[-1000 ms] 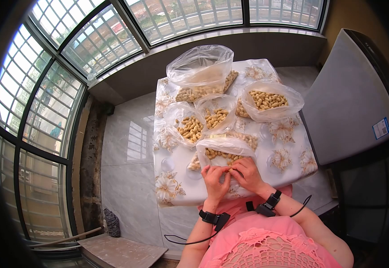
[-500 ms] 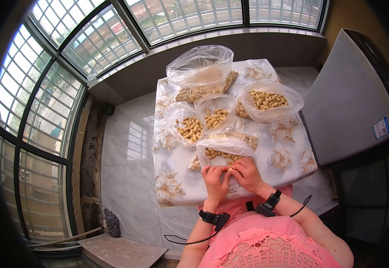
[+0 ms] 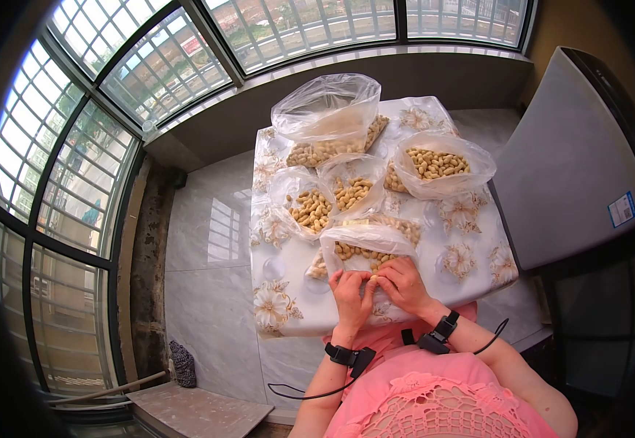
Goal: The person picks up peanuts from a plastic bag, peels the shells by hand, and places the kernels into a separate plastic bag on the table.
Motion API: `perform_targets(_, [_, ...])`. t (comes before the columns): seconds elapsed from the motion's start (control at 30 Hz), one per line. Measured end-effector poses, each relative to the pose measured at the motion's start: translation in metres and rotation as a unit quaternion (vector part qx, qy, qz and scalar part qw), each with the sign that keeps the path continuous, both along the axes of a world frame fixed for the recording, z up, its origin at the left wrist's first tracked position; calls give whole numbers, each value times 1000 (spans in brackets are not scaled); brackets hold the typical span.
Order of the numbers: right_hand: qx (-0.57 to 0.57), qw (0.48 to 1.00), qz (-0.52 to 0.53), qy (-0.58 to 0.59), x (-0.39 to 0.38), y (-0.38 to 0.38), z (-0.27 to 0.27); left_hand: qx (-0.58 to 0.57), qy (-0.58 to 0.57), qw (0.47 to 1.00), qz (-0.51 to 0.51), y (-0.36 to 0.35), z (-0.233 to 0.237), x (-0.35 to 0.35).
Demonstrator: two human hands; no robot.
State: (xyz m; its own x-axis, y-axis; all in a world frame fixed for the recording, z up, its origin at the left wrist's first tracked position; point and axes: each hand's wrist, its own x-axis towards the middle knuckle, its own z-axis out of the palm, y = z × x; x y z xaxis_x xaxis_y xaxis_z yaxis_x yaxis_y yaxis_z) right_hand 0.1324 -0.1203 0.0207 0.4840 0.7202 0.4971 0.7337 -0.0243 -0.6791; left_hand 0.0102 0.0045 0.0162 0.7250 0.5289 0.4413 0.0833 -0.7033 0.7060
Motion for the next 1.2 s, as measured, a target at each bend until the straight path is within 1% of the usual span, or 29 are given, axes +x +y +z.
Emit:
perform_targets(0.93, [2, 1000, -2, 3, 0, 0, -3, 1, -11, 1000, 9, 0, -2, 1])
perform_targets(1.2, [2, 1000, -3, 1, 0, 0, -2, 5, 3, 1000, 5, 0, -1, 0])
